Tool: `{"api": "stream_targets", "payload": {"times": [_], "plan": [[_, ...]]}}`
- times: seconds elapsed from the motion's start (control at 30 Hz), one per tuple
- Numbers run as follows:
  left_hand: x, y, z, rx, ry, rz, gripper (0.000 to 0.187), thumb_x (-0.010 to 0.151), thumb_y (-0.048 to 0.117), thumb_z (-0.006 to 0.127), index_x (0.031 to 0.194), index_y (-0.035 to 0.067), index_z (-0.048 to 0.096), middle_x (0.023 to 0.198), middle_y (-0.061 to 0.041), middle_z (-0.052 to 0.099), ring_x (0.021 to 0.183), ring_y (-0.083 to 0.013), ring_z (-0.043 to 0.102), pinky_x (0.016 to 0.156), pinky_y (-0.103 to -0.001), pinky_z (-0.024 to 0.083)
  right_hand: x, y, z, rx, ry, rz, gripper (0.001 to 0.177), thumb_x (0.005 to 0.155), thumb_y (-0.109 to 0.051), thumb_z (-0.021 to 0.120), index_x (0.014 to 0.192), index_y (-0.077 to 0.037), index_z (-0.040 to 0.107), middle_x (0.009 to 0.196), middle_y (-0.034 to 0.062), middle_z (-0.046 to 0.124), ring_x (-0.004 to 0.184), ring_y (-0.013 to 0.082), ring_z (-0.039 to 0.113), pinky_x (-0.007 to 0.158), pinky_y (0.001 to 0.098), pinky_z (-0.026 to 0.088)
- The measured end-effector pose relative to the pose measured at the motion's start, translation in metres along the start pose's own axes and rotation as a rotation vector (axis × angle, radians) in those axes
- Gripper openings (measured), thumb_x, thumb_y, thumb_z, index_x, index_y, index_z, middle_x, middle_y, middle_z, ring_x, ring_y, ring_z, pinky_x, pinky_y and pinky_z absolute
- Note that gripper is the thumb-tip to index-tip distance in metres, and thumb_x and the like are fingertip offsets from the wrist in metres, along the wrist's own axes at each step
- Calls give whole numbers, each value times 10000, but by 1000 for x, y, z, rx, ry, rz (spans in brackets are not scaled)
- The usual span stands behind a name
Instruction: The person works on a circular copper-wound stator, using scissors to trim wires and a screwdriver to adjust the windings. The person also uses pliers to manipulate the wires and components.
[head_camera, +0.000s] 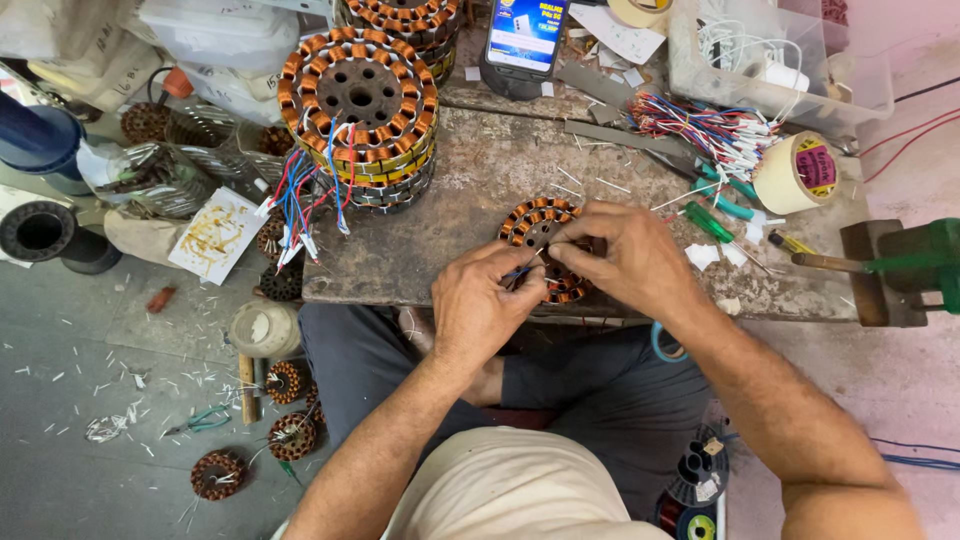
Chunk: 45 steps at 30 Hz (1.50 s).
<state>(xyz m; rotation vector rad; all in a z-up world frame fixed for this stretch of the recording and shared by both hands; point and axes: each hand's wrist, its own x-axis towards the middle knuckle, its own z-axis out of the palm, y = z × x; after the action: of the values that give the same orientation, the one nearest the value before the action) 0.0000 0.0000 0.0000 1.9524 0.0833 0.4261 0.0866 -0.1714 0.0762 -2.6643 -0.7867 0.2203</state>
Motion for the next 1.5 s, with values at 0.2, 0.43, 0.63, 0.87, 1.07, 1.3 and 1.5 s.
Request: {"api": "stream_targets", "payload": {"times": [0.2, 0.43, 0.63, 0.87, 1.07, 1.3, 1.5], "plan": [[3, 1, -6, -25, -83, -47, 198, 815, 247, 781, 975, 130, 790, 912, -7, 763, 692, -205, 723, 665, -335, 567, -71, 31, -14, -212, 194, -24, 237, 858, -279, 780, 1002, -91, 766, 938, 84, 659, 904, 291, 652, 788, 427, 533], [2, 4, -10, -43, -78, 47, 186, 830, 236, 776, 990, 145, 798, 917, -12, 758, 698, -195, 709, 644, -332, 552, -131, 53, -17, -255, 146, 182, 295, 850, -168, 740, 1138, -106, 719, 1063, 106, 614, 937, 304, 664, 822, 425, 561], [3, 8, -8, 19, -111, -34, 195, 813, 252, 778, 976, 148, 809, 858, -7, 736, 579, -180, 658, 589, -341, 526, -137, 47, -15, -350, 36, 277, 606, 780, -172, 765, 1361, -138, 596, 1176, 157, 553, 897, 372, 688, 773, 463, 580], [3, 6, -4, 27, -83, -20, 184, 829, 264, 787, 955, 133, 807, 833, 3, 729, 580, -160, 647, 588, -338, 519, -140, 66, -22, -235, 44, 384, 681, 773, -162, 805, 1417, -179, 583, 1162, 154, 650, 951, 375, 701, 806, 475, 582], [3, 4, -1, 18, -104, -69, 157, 828, 254, 786, 948, 162, 826, 819, 30, 736, 565, -133, 632, 574, -325, 519, -161, 67, -39, -17, 99, 336, 846, 629, -265, 883, 1426, -270, 598, 1041, 68, 700, 887, 232, 684, 751, 390, 580], [4, 4, -1, 11, -53, -12, 182, 822, 241, 790, 974, 143, 812, 839, 15, 745, 575, -144, 656, 594, -311, 528, -152, 46, -40, -357, -45, 166, 797, 728, -249, 824, 1475, -351, 565, 1028, 36, 682, 936, 244, 670, 768, 402, 581], [3, 5, -2, -25, -64, -30, 166, 818, 223, 781, 960, 149, 824, 813, 13, 746, 571, -150, 657, 565, -313, 512, -139, 39, -39, -435, -34, 60, 810, 694, -224, 801, 1453, -337, 543, 1112, 34, 683, 982, 261, 671, 803, 406, 581]]}}
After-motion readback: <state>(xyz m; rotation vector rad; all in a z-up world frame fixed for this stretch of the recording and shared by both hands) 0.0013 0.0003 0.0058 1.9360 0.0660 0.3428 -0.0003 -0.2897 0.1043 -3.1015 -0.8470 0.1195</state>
